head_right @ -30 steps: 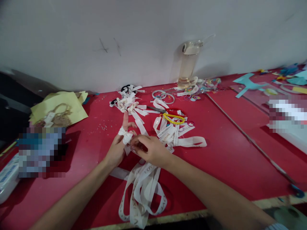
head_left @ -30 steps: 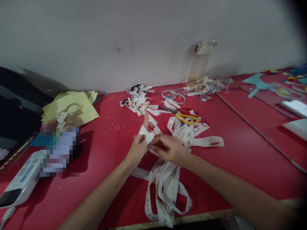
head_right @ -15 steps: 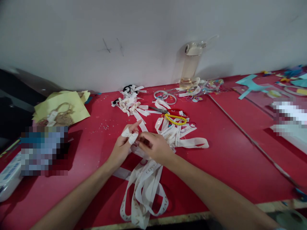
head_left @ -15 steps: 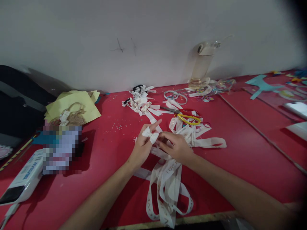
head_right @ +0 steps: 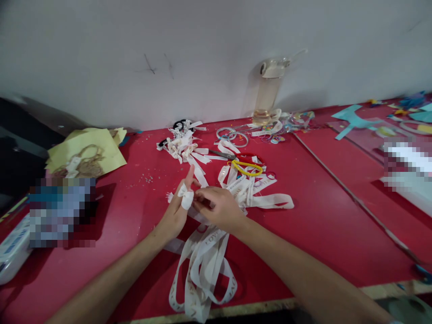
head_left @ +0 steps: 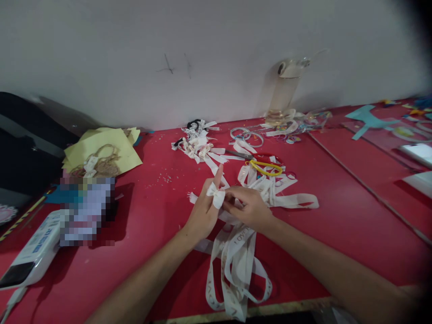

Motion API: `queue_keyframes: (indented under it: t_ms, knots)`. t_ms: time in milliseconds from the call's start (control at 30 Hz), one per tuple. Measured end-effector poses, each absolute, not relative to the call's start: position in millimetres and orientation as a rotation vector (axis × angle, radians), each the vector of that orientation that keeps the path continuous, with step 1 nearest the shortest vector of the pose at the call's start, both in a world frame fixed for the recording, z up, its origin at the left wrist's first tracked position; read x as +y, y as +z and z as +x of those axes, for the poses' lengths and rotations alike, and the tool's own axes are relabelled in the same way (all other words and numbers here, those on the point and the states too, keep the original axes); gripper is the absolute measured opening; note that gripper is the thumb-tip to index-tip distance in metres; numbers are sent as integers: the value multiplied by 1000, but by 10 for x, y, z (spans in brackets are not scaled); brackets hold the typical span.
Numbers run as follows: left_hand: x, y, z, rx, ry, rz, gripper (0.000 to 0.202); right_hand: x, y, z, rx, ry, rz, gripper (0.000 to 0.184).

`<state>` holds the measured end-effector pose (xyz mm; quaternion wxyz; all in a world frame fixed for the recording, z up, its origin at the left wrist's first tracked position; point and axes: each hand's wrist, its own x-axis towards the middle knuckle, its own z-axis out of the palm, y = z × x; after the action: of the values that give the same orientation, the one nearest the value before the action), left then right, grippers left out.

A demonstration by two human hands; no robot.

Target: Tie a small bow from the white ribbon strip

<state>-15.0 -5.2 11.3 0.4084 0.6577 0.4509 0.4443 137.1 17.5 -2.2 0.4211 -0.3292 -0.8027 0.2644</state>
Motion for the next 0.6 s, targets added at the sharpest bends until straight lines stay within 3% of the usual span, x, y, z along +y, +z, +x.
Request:
queue_keyframes:
  t_ms: [233, 600]
  knots:
    - [-14, 85, -158, 1125, 1174, 1616, 48, 154, 59, 1379, -1900, 593, -774, 24]
    - [-81, 95, -97, 1025, 1098, 1590, 46, 143, 7, 1380, -1927, 425, -749, 14]
